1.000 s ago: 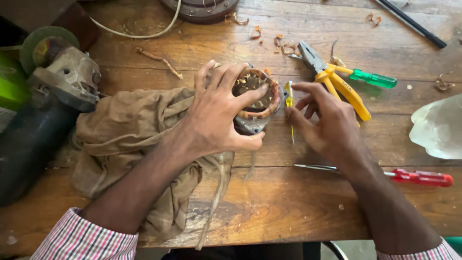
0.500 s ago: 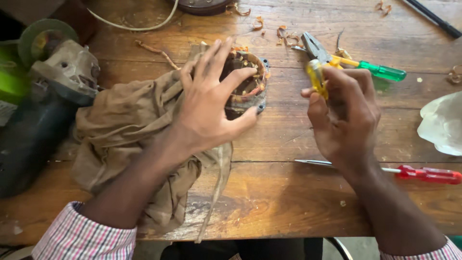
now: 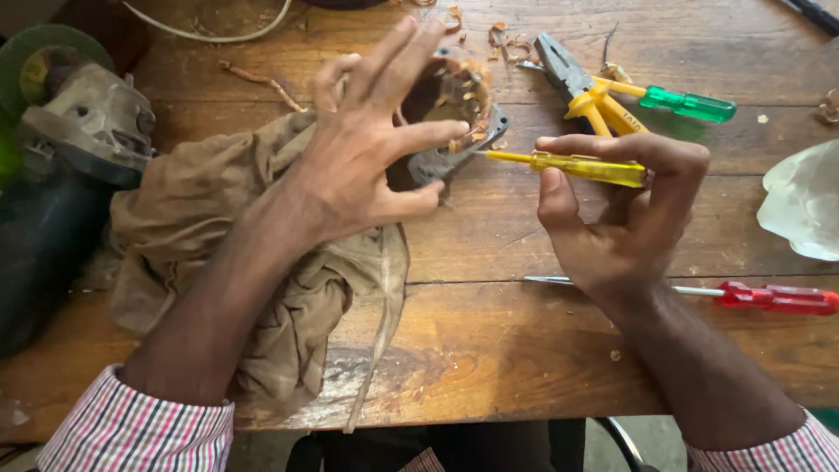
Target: The person scrapes old gasket and insulation residue from the rim of a motor housing flange using small screwdrivers, rotating the housing to reach different sections. They occasionally use pliers to pull off larger debris pieces and continue scraping around the flange by hand.
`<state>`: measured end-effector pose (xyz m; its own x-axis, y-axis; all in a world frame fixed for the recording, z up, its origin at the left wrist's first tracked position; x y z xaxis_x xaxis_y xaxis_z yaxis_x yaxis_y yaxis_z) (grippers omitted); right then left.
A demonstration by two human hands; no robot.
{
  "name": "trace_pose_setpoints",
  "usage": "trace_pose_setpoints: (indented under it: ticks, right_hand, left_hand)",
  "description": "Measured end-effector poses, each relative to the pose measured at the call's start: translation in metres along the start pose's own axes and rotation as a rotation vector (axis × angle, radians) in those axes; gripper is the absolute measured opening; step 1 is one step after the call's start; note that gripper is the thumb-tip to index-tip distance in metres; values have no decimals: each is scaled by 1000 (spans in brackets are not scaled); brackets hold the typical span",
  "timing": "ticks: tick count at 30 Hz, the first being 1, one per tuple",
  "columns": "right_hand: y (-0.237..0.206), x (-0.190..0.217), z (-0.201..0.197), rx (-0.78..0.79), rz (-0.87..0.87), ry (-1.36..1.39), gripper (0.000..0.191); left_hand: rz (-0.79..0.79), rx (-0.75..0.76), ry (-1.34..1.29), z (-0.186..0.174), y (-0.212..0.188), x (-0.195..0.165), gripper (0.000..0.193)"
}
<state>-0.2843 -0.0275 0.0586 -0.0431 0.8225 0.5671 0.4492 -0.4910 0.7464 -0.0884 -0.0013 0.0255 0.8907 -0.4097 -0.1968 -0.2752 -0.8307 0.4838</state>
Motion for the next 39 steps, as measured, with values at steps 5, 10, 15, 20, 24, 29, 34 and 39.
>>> trace_pose_setpoints:
  ticks: [5, 10, 15, 20, 24, 29, 34, 39]
  right_hand:
    - [-3, -4, 7, 50, 32, 21, 43]
    - [-4, -4, 10, 82, 32, -68, 40]
    - [1, 2, 10, 103, 12, -123, 35]
    - [9, 11, 18, 167, -35, -136, 22]
    - [9, 10, 17, 138, -14, -160, 19]
    - [1, 6, 13, 129, -38, -181, 23]
    - [-3, 3, 12, 123, -71, -211, 25]
    - [-1, 4, 11, 104, -76, -191, 25]
  left_hand:
    - [-100, -38, -10, 4, -10, 0, 57]
    - [-27, -158, -79, -5, -16, -6, 39]
    - [24, -184, -132, -6, -19, -5, 24]
    - [14, -192, -120, -4, -20, -5, 18]
    - [-12, -206, -189, -7, -21, -2, 17]
    - [-25, -251, -196, -12, -19, -2, 20]
    - [-68, -270, -198, -8, -18, -2, 35]
    - [-38, -265, -197, -5, -21, -3, 19]
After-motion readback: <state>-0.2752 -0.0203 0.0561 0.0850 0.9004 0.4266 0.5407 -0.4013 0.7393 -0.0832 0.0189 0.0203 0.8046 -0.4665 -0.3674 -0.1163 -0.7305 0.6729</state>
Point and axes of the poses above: each hand's wrist, its own y-axis towards the middle knuckle, its own z-axis out of the palm, x = y × z, the point moved 9 cm from there along y, towards the middle knuckle, and after that the axes turned 3 degrees about y, right-handed, at the moved point
